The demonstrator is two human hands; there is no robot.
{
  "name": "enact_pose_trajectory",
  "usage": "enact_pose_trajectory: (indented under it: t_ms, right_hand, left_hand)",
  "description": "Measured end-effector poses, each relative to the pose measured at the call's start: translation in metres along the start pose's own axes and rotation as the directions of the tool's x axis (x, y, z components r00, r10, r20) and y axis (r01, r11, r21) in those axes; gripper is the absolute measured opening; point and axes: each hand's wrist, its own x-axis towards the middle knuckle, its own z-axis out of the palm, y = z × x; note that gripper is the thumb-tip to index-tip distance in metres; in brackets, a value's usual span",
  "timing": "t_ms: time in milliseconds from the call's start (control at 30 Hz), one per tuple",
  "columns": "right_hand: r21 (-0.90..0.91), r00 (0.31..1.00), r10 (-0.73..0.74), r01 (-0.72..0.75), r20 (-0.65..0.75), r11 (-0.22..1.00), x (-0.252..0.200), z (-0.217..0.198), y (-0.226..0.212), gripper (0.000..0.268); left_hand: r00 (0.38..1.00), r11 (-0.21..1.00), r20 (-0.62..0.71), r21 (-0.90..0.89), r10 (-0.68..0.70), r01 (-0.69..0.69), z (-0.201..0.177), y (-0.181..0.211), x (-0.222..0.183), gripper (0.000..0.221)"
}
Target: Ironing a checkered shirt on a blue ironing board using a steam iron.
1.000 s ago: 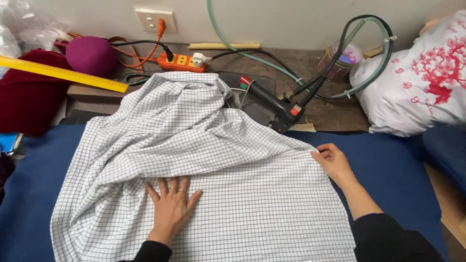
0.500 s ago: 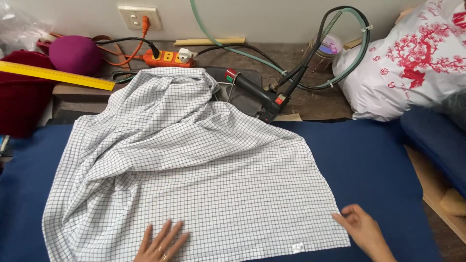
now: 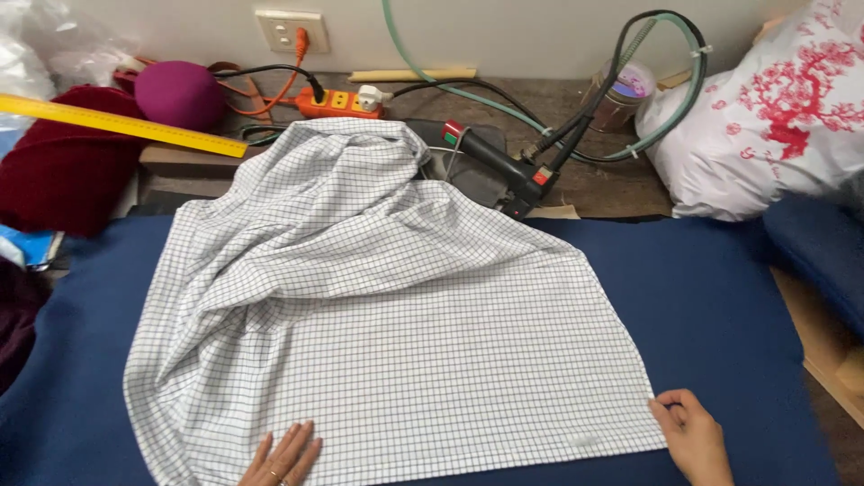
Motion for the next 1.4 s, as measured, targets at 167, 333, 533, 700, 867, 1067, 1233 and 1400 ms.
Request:
enact_pose_trajectory:
  t_ms: [167,333,533,700,867,1067,1233,1400]
  right_hand:
    - [0.020,0.999,0.049,-0.048,-0.020,0.999,0.021,0.010,0.027,0.023]
    - [-0.166,0.987,-0.042,0.016,-0.154,0.986,0.028,0.012,0.013,0.030]
    - [0.127,0.970,-0.240,0.234,0.033,0.964,-0.046,0.057,-0.226,0.042]
    - [0.053,0.708,-0.583,0.617,0.398,0.785,-0.099,0.110,-0.318,0.051]
    - [-0.163,0.696,-0.486,0.645,0.529,0.747,-0.065,0.084,-0.331,0.056]
    - [-0.510,0.868,-0.462,0.484,0.181,0.711,0.057,0.045,-0.200,0.061]
    - [-0.382,0.848,-0.506,0.524,0.155,0.761,0.071,0.042,-0.170,0.063]
    - [-0.202,0.766,-0.640,0.620,-0.051,0.758,0.062,0.068,-0.159,0.058]
  left_hand:
    - [0.978,0.977,-0.113,0.099,-0.176,0.188,0.023,0.009,-0.012,0.053]
    - [0.972,0.987,0.174,0.045,-0.159,0.154,-0.002,-0.009,-0.002,0.046]
    - [0.990,0.990,0.015,0.010,-0.142,0.142,0.035,-0.012,0.097,0.059]
    - [0.959,0.953,0.075,0.160,-0.272,0.257,0.078,0.004,0.175,0.068]
    - [0.863,0.892,0.262,0.263,-0.432,0.367,0.038,0.010,0.206,0.072]
    - [0.881,0.867,0.134,0.298,-0.453,0.401,0.043,0.003,0.196,0.072]
    - [0.862,0.871,0.173,0.230,-0.477,0.435,0.047,0.000,0.197,0.070]
    - [0.928,0.931,0.075,0.052,-0.364,0.361,0.056,-0.018,0.167,0.063]
